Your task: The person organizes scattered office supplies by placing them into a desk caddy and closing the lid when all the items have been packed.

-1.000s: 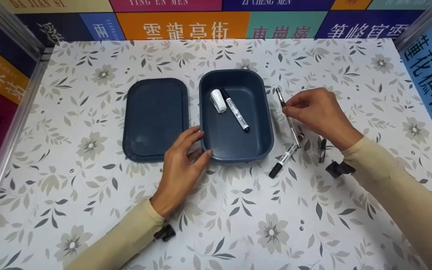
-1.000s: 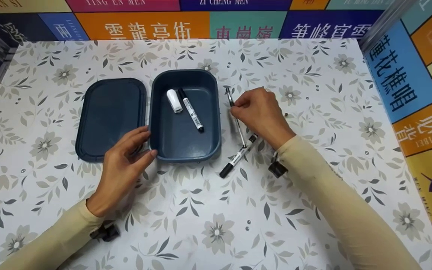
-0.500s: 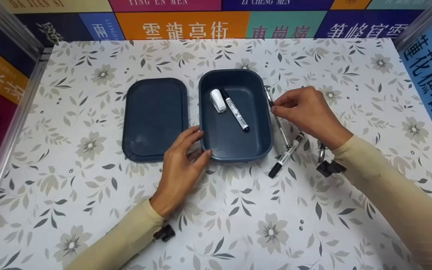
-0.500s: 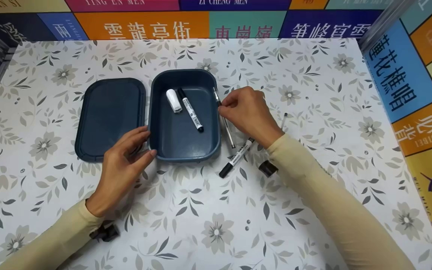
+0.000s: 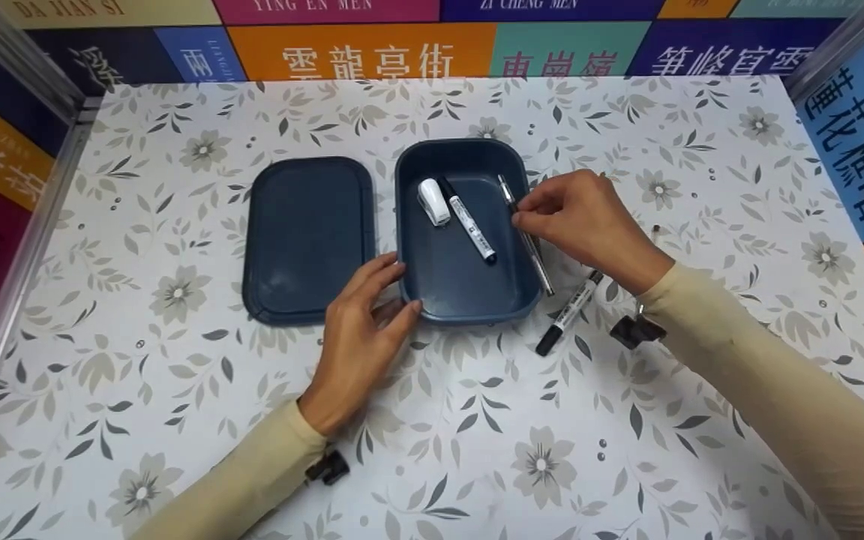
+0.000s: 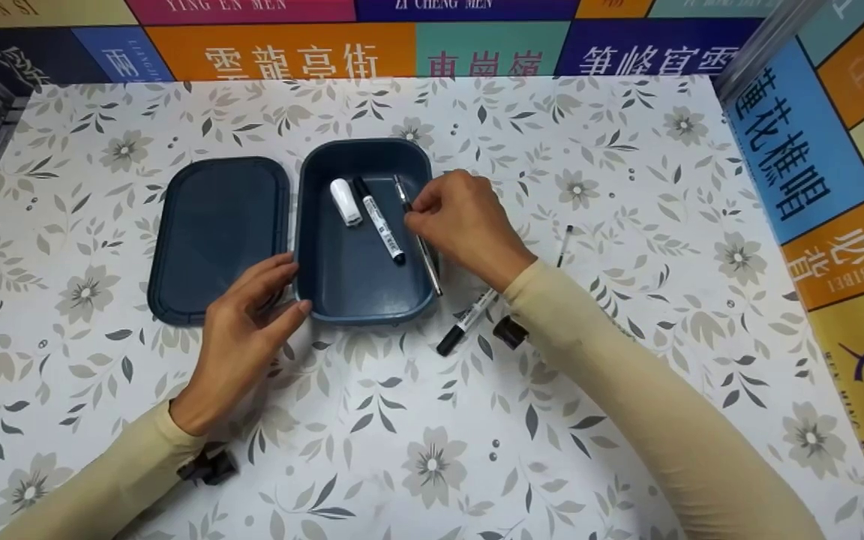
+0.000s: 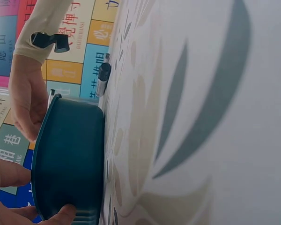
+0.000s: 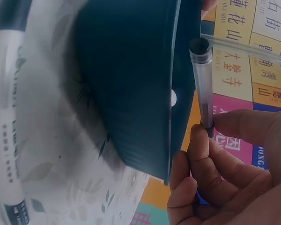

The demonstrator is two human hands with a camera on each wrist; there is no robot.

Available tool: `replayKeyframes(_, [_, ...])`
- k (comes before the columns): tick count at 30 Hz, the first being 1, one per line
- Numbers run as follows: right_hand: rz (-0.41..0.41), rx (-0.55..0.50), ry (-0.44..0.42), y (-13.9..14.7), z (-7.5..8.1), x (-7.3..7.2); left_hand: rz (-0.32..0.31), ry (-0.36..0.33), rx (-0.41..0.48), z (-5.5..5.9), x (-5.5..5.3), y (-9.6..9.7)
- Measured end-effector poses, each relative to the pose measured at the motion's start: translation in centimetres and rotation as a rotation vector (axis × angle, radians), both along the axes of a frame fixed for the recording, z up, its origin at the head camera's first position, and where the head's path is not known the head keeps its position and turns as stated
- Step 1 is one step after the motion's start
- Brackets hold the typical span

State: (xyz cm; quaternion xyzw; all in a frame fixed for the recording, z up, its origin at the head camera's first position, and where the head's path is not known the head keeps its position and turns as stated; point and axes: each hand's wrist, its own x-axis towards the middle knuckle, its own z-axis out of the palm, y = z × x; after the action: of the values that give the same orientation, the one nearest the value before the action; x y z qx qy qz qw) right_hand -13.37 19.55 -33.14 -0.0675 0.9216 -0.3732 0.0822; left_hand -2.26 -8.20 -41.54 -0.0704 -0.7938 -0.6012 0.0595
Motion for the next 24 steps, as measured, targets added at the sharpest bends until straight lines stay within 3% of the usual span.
replayKeyframes(16, [0.104, 0.086, 0.016, -2.6, -0.5, -0.5, -0.003, -0.014, 0.012, 0.1, 0.1, 0.1])
replayKeyframes(24, [0.185, 0.143, 0.030, -4.3, -0.7, -0.6, 0.008, 0.011, -0.016, 0.1, 0.1, 0.0])
